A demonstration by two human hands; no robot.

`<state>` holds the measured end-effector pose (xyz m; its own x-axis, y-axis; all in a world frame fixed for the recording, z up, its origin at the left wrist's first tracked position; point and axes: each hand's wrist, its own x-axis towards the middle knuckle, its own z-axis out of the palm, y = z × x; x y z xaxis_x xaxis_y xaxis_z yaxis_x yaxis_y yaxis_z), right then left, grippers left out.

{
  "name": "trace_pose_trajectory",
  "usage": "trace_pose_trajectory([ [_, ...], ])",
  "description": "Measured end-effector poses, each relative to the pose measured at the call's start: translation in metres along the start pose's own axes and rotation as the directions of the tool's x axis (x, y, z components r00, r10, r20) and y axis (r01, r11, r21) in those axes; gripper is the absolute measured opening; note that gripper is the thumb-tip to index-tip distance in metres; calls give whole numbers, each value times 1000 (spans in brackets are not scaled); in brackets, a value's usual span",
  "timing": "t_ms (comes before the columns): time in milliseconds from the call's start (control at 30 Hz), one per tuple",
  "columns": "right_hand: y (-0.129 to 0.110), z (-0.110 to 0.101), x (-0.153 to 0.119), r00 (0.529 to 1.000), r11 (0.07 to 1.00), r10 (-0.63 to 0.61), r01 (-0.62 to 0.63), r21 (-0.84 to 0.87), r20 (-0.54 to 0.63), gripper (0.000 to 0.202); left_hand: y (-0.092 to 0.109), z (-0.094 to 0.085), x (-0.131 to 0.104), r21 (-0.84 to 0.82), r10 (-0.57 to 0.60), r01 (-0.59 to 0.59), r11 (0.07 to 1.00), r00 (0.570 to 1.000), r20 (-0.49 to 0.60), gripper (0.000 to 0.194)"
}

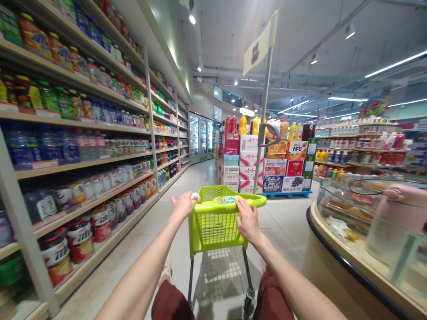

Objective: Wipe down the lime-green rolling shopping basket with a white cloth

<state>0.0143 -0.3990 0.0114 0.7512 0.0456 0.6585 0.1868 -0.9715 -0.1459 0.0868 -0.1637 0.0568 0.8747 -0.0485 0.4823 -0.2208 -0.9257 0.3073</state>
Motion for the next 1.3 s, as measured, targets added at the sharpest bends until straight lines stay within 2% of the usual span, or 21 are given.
trace_pose_trajectory([
  [67,-1,1,0,1000,1000,6,-6,14,-10,58,7,3,-4,-46,28,-28,999,1000,-10,30],
  [133,-1,2,-1,1000,1000,6,-5,24,-20,57,25,8,-14,-95,101,-103,990,994,-28,31],
  [233,1,1,-2,1000,1000,4,-3,28,-31,57,51,13,-30,-136,242,-252,958,966,-87,30],
  [300,3,0,-2,1000,1000,1,0,28,-30,57,55,12,-38,-134,303,-317,939,946,-118,30],
  [367,4,-2,-3,1000,999,-8,9,31,-22,57,43,8,-43,-130,313,-327,936,942,-123,31],
  [433,6,-3,-3,1000,999,-21,22,38,-18,57,20,2,-44,-117,274,-289,950,954,-124,31],
  [533,6,-2,-4,999,998,-30,32,51,-34,58,-16,-6,-40,-78,147,-160,984,978,-148,32],
  [600,5,-1,-4,998,998,-25,28,58,-52,57,-29,-9,-36,-73,69,-81,994,986,-149,34],
  [667,5,0,-4,998,998,-21,25,65,-66,57,-29,-8,-33,-86,41,-54,995,988,-147,34],
  [733,5,2,-4,997,997,-25,31,70,-75,57,-16,-3,-33,-100,66,-83,992,985,-160,32],
  [867,9,4,-4,996,996,-29,36,78,-88,57,23,13,-45,-92,235,-259,961,948,-216,34],
  [967,11,5,-4,996,996,-31,38,80,-89,57,38,22,-57,-72,357,-385,920,901,-247,39],
  [1033,12,4,-5,995,996,-38,45,76,-87,57,33,25,-62,-52,401,-427,903,879,-260,38],
  [1100,12,3,-5,996,996,-48,54,71,-79,58,19,24,-63,-36,396,-421,906,876,-277,37],
  [1200,11,2,-6,996,996,-61,66,65,-66,59,-1,19,-61,-54,281,-313,948,906,-317,35],
  [1300,10,3,-6,996,997,-54,58,55,-73,59,-6,11,-58,-125,163,-212,969,933,-320,33],
])
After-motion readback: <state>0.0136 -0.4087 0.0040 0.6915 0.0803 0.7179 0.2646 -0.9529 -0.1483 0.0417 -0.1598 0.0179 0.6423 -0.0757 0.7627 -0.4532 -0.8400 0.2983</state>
